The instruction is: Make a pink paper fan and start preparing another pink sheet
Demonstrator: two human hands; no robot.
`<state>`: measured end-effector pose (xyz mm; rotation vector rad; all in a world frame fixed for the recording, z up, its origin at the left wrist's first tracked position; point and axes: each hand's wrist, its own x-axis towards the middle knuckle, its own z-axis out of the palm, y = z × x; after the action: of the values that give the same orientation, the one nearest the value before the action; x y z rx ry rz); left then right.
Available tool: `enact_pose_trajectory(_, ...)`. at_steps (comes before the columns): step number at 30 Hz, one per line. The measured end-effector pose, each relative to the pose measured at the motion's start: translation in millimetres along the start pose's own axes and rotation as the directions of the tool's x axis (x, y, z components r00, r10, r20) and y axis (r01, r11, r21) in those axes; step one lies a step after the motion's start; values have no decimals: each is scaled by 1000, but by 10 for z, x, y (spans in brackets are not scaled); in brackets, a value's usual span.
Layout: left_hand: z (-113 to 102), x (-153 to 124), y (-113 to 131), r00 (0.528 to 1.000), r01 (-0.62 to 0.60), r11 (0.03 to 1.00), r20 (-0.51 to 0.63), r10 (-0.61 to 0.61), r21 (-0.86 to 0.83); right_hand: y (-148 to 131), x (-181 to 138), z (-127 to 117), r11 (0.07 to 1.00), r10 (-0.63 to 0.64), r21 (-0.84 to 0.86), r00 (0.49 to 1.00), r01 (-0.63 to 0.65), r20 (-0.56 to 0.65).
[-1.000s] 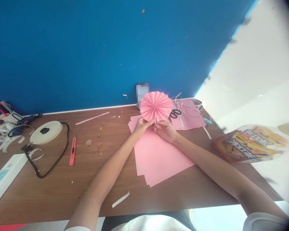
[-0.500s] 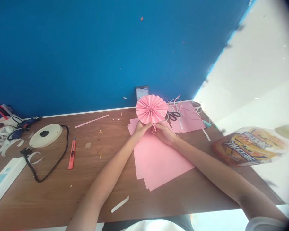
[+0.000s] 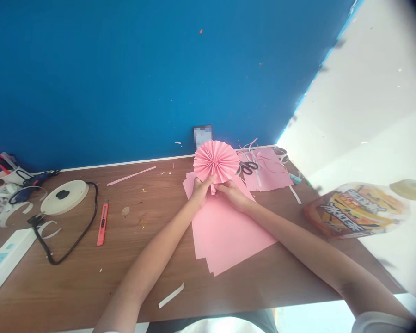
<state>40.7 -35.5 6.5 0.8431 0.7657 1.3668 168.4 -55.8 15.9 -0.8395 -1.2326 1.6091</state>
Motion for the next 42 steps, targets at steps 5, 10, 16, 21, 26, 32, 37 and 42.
enact_pose_trajectory(5,-46,40,8,999,-27,997,-44,30,72,19,11,-50,990,-140,-69,956,126,-259)
enact_pose_trajectory(10,-75,80,-25,996,-49,983,-66,62,178,-34,67,-223,965,-131,198,973,169,-191)
enact_pose_trajectory(16,-43,81,-21,993,-63,976,-84,82,211,-74,73,-186,921,-20,378,980,96,-200)
enact_pose_trajectory(21,-8,71,-1,994,-76,972,-60,91,221,-102,79,-170,916,-12,379,951,135,-310)
enact_pose_trajectory(26,-13,83,-12,994,-47,982,-93,65,182,-90,104,-214,942,-21,299,918,150,-395)
enact_pose_trajectory(32,-41,105,-30,994,-40,979,-94,60,201,-39,129,-288,906,-424,-214,786,366,-450)
enact_pose_trajectory(37,-35,95,-29,994,-53,975,-86,73,215,-62,84,-363,686,-605,-650,753,327,-260)
enact_pose_trajectory(42,-24,79,-21,994,-65,973,-75,83,223,-84,45,-349,585,-652,-749,729,309,-208)
